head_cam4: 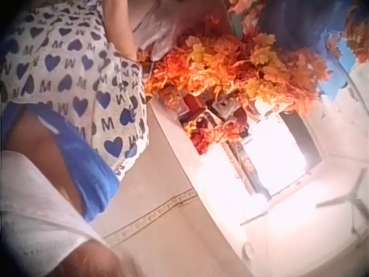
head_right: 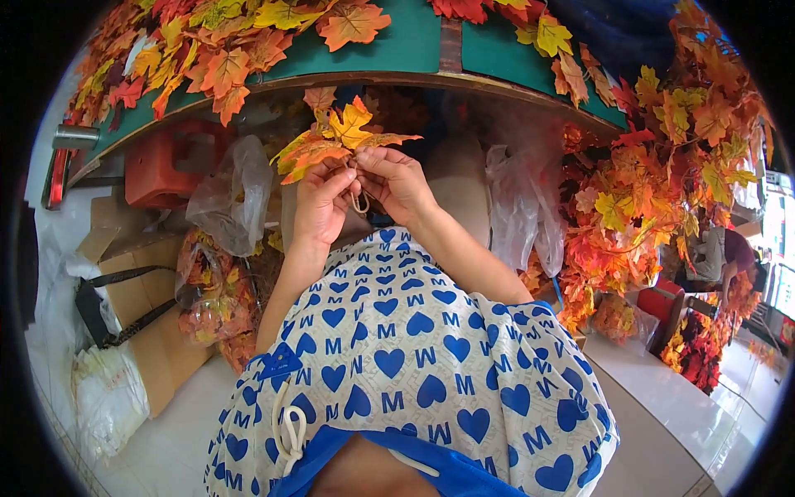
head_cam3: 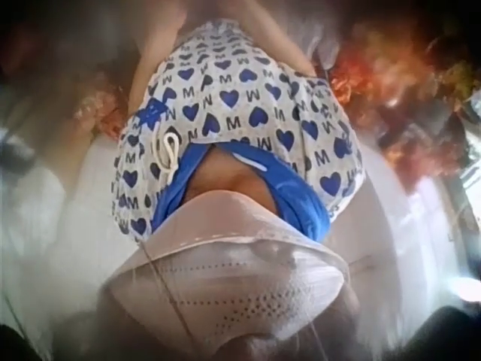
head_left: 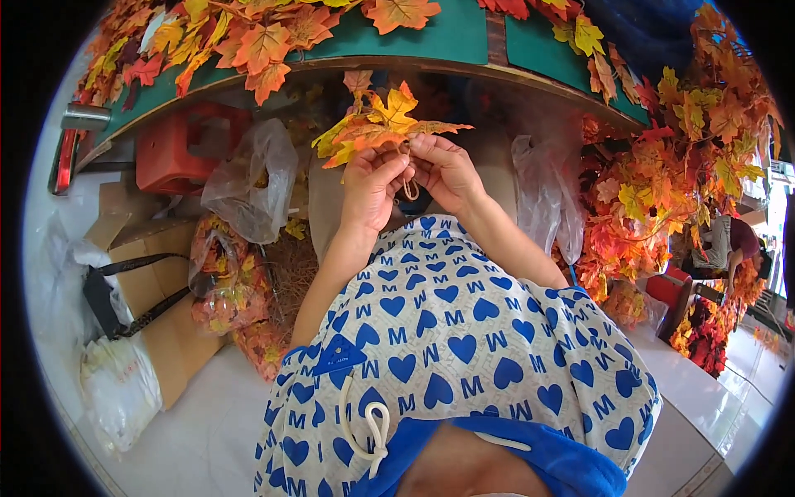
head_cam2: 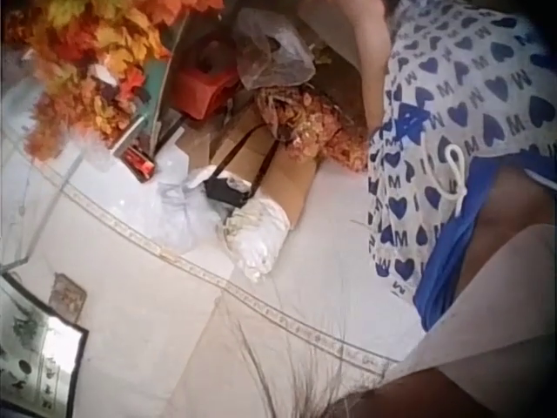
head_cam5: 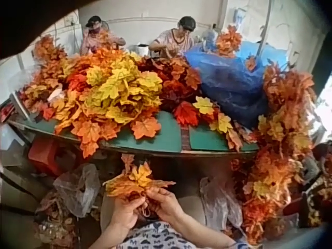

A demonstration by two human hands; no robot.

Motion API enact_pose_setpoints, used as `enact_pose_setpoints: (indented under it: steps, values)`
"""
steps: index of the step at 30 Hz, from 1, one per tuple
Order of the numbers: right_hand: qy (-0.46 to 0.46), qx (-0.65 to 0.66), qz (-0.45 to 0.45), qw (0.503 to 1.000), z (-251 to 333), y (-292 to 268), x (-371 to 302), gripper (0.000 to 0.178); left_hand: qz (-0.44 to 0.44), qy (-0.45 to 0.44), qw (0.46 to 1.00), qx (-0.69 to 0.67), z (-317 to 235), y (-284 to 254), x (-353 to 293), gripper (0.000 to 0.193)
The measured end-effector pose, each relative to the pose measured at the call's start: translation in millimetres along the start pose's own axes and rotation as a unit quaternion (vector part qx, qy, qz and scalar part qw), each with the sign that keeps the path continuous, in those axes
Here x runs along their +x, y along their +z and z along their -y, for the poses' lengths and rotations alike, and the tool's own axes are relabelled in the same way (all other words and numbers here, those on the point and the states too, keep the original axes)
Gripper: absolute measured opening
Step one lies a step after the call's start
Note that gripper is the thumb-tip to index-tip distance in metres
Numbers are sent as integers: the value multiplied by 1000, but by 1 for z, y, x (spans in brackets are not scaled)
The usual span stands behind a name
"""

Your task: The person assembles clusters of artificial maple leaves onto wire stems by hand.

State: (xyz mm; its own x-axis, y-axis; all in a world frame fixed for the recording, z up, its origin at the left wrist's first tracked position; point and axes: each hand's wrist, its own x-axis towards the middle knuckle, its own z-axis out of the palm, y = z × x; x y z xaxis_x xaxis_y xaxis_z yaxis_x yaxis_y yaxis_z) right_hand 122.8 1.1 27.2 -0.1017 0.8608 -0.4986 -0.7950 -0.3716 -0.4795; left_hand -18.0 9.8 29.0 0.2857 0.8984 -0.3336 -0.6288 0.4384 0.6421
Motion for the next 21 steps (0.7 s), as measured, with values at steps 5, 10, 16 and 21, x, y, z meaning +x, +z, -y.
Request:
enact_pose_setpoints:
  steps: [5,10,16,21]
  values:
    - [-8,-18,3,1000,0,-1,-2,12,-3,-6,1000,2,-2,3,-2,21]
    - [-10,-27,-1,1000,0,1,-5,11,-10,-2,1000,-5,0,3,-2,19]
    - [-1,35,5,999,-3,-4,-2,13,3,7,1000,-3,3,0,2,20]
    - [-20,16,-4,1000,-7,-5,-2,13,-4,1,1000,-1,3,1,1,21]
